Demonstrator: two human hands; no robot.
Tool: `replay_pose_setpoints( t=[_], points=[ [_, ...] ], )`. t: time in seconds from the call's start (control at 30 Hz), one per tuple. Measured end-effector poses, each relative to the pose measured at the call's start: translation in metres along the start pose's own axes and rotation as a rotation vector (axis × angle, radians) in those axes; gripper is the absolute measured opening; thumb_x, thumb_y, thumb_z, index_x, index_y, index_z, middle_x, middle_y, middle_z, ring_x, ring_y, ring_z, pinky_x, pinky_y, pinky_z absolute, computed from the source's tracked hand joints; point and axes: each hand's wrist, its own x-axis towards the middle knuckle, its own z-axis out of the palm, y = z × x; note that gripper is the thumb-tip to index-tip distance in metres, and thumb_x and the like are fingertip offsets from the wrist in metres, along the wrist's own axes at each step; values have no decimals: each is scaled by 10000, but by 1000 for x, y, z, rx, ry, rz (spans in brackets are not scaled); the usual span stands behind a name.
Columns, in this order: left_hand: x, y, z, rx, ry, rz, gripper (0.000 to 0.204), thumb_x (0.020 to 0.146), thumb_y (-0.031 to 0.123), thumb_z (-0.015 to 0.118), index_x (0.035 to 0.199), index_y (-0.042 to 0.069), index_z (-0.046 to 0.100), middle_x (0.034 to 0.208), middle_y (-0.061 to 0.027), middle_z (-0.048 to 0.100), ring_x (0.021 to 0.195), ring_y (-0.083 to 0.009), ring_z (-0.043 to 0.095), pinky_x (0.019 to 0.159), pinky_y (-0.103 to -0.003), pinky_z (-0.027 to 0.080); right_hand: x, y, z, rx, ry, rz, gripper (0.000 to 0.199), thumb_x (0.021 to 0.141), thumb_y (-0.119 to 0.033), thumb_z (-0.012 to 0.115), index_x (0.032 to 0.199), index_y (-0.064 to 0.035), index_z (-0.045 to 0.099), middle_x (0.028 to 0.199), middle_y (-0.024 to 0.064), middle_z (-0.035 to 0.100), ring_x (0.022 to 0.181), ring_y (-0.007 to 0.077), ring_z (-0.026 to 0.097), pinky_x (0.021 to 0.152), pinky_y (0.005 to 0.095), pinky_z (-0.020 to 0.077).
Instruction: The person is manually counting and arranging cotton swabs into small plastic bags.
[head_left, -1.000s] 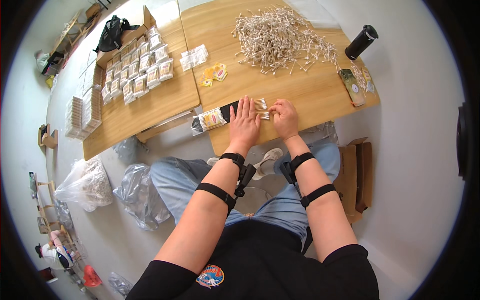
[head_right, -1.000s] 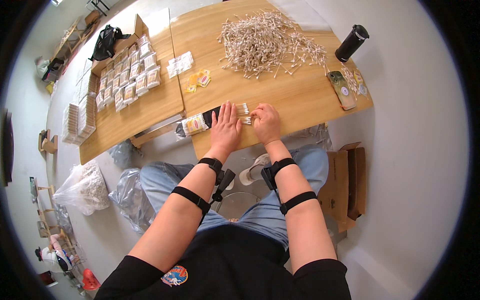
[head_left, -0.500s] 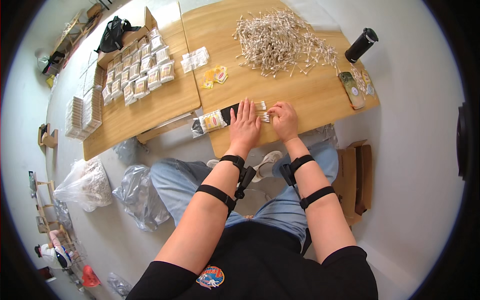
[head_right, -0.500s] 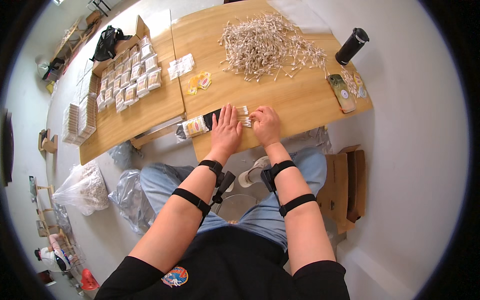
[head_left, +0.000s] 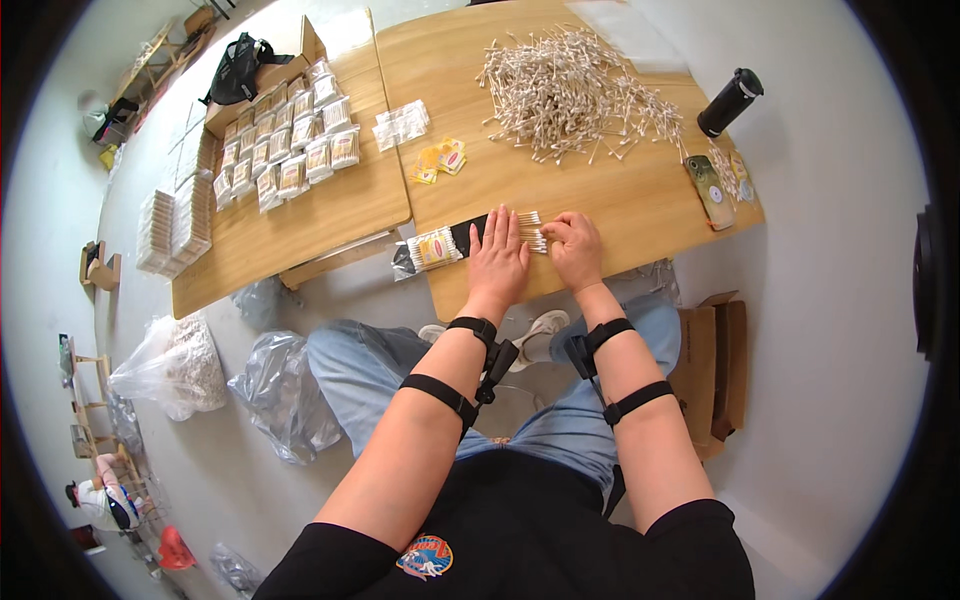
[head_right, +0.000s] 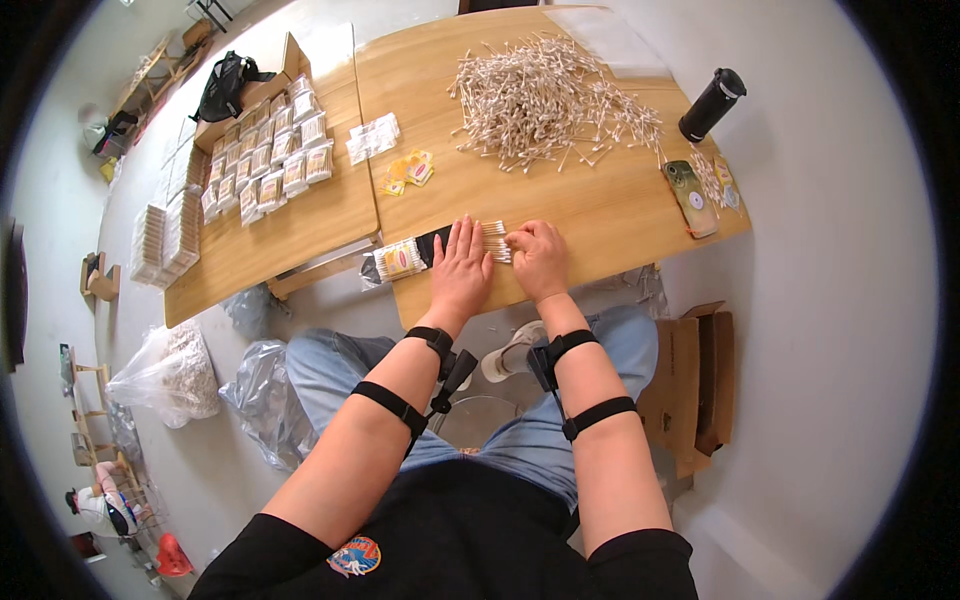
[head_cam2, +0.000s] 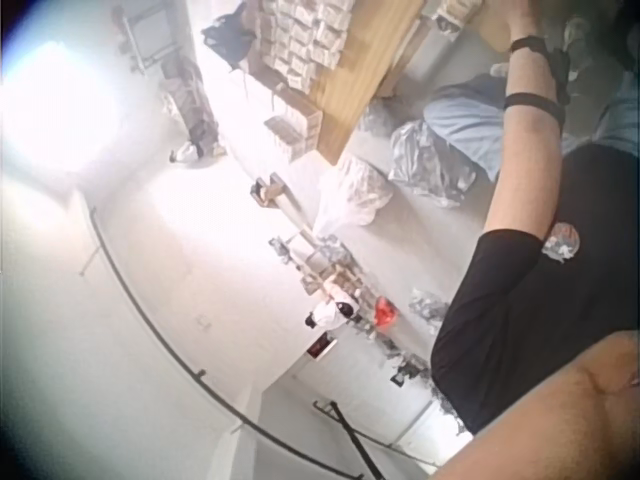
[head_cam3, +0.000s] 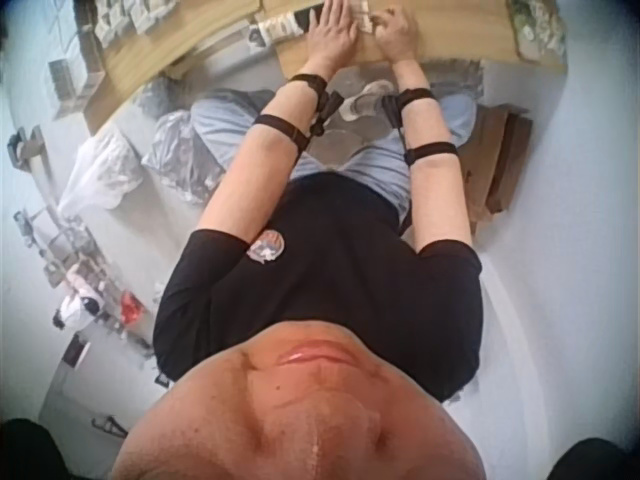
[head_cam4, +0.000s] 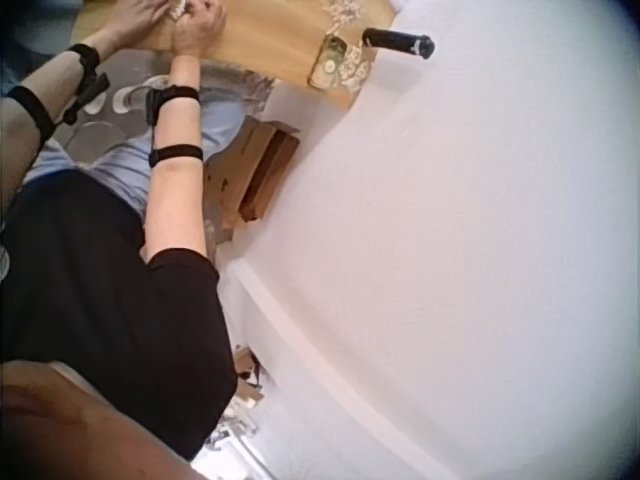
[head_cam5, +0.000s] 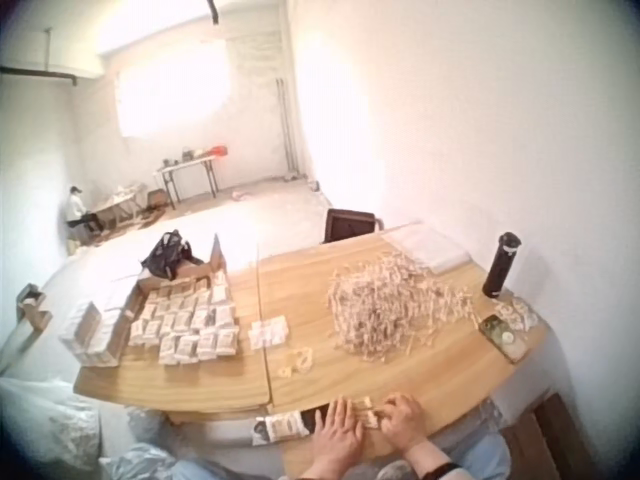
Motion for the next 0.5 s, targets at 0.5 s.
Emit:
replay_pose_setpoints(
  t=[0.5],
  points=[
    [5,6,-1,-15,31,17,604,1004,357,425,1511,38,356,1596,-151,308,1496,-276,251,1203,-525,165,1,5,-3,-72,-24,-12,295,733,-39,610,961,-161,750,940,67,604,951,282,577,847,424,472]
  ],
)
